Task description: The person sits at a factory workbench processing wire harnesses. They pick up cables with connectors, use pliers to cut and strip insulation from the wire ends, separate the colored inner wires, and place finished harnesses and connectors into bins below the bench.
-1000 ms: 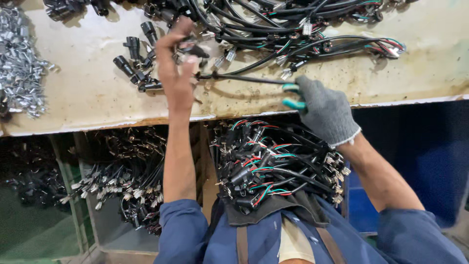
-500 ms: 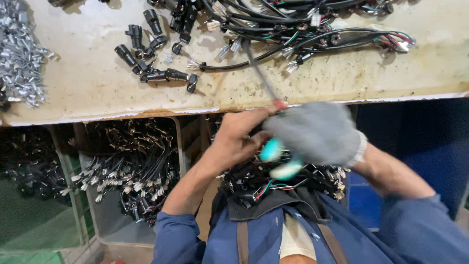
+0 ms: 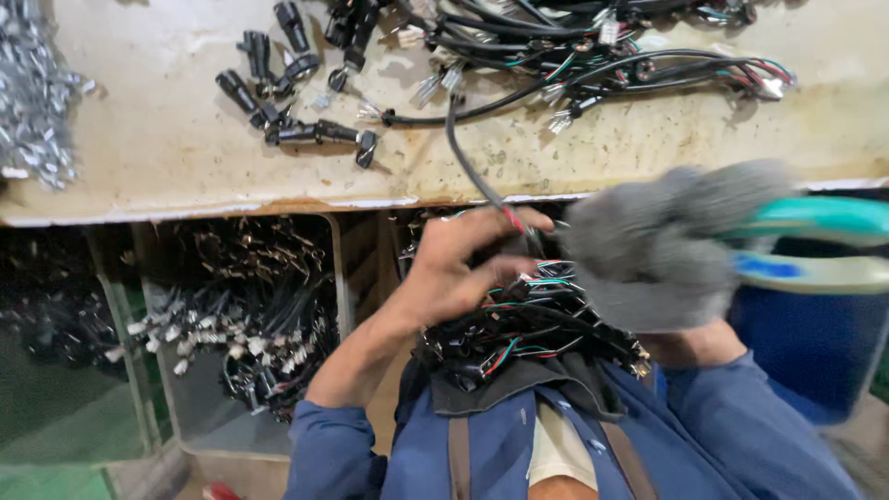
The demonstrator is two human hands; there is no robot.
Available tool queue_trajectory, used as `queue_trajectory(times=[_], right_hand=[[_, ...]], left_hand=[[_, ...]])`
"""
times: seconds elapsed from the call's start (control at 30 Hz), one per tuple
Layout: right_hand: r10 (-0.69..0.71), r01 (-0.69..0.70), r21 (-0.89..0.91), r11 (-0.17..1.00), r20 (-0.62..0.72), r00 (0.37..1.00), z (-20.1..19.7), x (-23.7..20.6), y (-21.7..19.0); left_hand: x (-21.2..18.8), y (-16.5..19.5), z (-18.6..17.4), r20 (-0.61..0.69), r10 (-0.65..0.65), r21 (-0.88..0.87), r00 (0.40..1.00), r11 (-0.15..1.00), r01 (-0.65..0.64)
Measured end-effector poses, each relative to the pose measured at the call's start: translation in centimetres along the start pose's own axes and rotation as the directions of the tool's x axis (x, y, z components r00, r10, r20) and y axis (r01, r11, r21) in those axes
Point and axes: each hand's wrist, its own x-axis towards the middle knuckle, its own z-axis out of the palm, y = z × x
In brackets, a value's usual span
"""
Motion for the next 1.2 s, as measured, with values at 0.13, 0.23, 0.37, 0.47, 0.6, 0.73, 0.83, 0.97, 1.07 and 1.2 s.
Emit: queue_trajectory(times=[0.13, 0.23, 0.37, 0.47, 0.6, 0.73, 0.83, 0.97, 1.07, 1.2], right_hand=[[-0.063, 0.055, 0.084, 0.995, 0.102, 0.993, -1.7, 0.1, 2.2], [0.033, -0.044, 0.212, 0.976, 0.054, 0.998, -3.1, 0.5, 3.3], [0.007, -0.036, -0.368, 0.929, -0.079, 0.997, -4.6, 2.2, 1.0], [-0.103, 0.082, -0.861, 0.503, 0.035, 0.994, -5.3, 5.0, -1.7], [0.125, 0.595, -0.676, -0.434, 0.609, 0.783, -5.0, 10.2, -1.9], [0.362, 0.599, -0.459, -0.656, 0.505, 0.783, -2.6, 13.1, -0.8], [0.289, 0.592, -0.515, -0.62, 0.553, 0.782, -0.7, 11.2, -1.6], [0.272, 0.507, -0.667, -0.547, 0.431, 0.86, -1.0, 6.0, -1.6], [0.335, 0.454, -0.764, -0.459, 0.324, 0.885, -3.8, 3.9, -0.1], [0.266, 0.392, -0.803, -0.448, 0.299, 0.916, -7.7, 3.6, 0.7]], left_hand=[[-0.6, 0.1, 0.4, -0.03, 0.006, 0.042, 1.0, 0.999, -0.005], [-0.5, 0.6, 0.8, -0.069, -0.061, 0.031, 0.996, 0.998, 0.063], [0.3, 2.0, 0.8, 0.121, 0.063, 0.399, 0.991, 0.911, -0.107], [0.1, 4.0, -0.2, 0.311, -0.056, 0.691, 0.949, 0.699, -0.185], [-0.5, 6.1, -2.4, 0.426, -0.223, 0.641, 0.877, 0.759, -0.118], [-1.5, 7.1, -3.9, 0.402, -0.011, 0.509, 0.916, 0.834, -0.213], [-2.5, 7.4, -4.8, 0.229, 0.048, 0.576, 0.972, 0.798, -0.175], [-1.5, 5.2, -6.6, -0.175, 0.114, 0.713, 0.978, 0.7, 0.046], [2.7, -0.6, -9.3, -0.378, 0.211, 0.832, 0.902, 0.506, 0.23], [7.5, -9.5, -12.1, -0.381, 0.241, 0.909, 0.893, 0.275, 0.313]])
